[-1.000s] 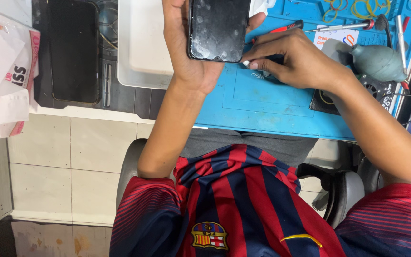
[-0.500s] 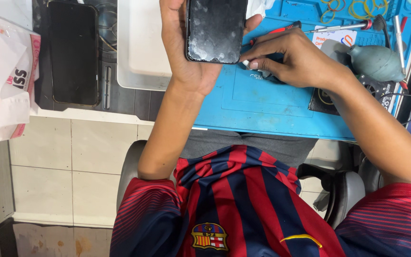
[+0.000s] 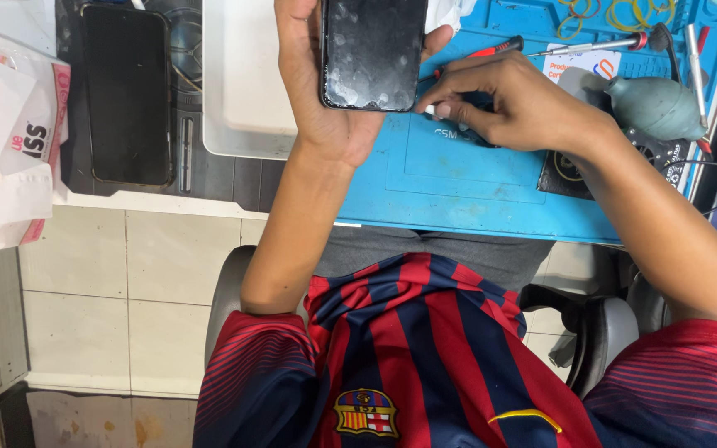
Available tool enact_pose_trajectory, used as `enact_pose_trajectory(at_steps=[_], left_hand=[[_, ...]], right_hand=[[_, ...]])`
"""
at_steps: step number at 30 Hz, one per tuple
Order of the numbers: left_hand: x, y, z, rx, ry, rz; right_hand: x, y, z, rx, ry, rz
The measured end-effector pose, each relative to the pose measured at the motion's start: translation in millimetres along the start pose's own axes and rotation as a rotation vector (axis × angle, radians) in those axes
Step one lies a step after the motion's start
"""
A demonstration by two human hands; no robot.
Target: The person applies a white substance to the edges of a smartphone, then uses a small fan to dry the surface. They wipe the screen with a tissue and inspect the device.
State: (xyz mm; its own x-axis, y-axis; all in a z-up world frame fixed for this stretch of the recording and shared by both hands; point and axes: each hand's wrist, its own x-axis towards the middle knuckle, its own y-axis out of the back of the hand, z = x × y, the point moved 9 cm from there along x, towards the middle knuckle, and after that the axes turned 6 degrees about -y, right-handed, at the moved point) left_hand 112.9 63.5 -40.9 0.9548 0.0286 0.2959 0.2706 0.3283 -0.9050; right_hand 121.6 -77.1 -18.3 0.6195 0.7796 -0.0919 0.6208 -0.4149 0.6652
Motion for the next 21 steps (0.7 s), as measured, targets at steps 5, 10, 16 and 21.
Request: enact_pose_trajectory(at_steps=[5, 10, 16, 21], left_hand=[[0.5, -0.4, 0.9, -0.009, 0.001, 0.004], [1.2, 0.8, -0.3, -0.001, 0.014, 0.031], [1.2, 0.3, 0.4, -0.017, 0.014, 0.038], [1.3, 0.1, -0.3, -0.014, 0.043, 0.041]], right_hand=[[-1.9, -0.9, 8.3, -0.001, -0.099, -0.036], [-8.5, 9.4, -15.1, -0.054, 0.071, 0.064], [-27.5, 15.6, -20.3, -0.422, 0.020, 0.280], [-47.8, 9.4, -5.8, -0.381, -0.135, 0.403]])
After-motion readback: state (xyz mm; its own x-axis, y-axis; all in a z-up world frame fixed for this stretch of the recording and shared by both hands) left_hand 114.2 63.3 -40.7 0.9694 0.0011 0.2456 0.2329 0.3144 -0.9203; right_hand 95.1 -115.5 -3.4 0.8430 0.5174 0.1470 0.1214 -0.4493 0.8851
